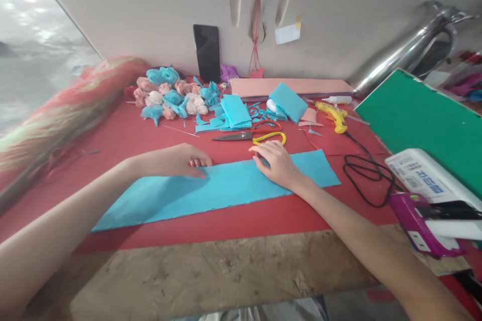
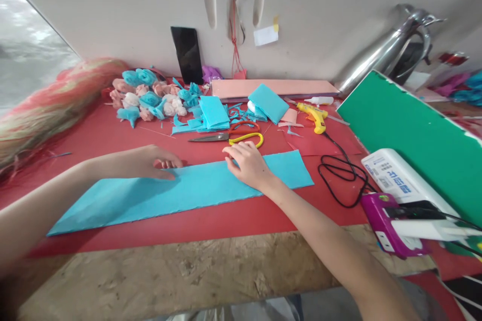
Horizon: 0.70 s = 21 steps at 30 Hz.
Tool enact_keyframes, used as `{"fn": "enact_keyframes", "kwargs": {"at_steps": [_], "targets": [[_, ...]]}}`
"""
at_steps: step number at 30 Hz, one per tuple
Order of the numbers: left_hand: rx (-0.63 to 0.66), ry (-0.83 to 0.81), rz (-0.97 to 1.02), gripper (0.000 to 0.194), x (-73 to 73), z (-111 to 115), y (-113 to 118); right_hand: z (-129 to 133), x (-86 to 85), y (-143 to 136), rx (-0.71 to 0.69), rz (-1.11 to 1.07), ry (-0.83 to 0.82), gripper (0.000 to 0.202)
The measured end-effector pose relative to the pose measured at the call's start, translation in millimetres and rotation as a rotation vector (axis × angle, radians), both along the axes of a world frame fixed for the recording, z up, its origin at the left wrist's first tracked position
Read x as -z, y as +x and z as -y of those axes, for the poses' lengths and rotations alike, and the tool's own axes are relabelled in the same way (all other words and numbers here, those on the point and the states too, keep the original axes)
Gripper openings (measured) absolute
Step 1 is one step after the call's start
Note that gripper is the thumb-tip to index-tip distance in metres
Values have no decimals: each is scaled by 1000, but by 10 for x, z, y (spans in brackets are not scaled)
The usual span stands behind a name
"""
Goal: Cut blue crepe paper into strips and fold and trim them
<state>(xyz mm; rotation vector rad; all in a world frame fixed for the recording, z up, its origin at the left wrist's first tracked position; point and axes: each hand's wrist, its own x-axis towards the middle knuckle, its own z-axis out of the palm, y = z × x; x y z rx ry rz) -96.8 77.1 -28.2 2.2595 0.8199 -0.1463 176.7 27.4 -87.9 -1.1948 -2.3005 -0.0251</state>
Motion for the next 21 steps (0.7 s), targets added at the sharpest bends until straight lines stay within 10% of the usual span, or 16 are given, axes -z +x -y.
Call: {"fn": "enact_keyframes", "kwargs": {"at_steps": [9,21], "targets": [[-81,30,15,16,-124,28,-28,125,-161,267,-13,60,-164,18],[-60,15,-122,14,-180,-113,-324,518,-298,1164,336,-195,-645,37]]}}
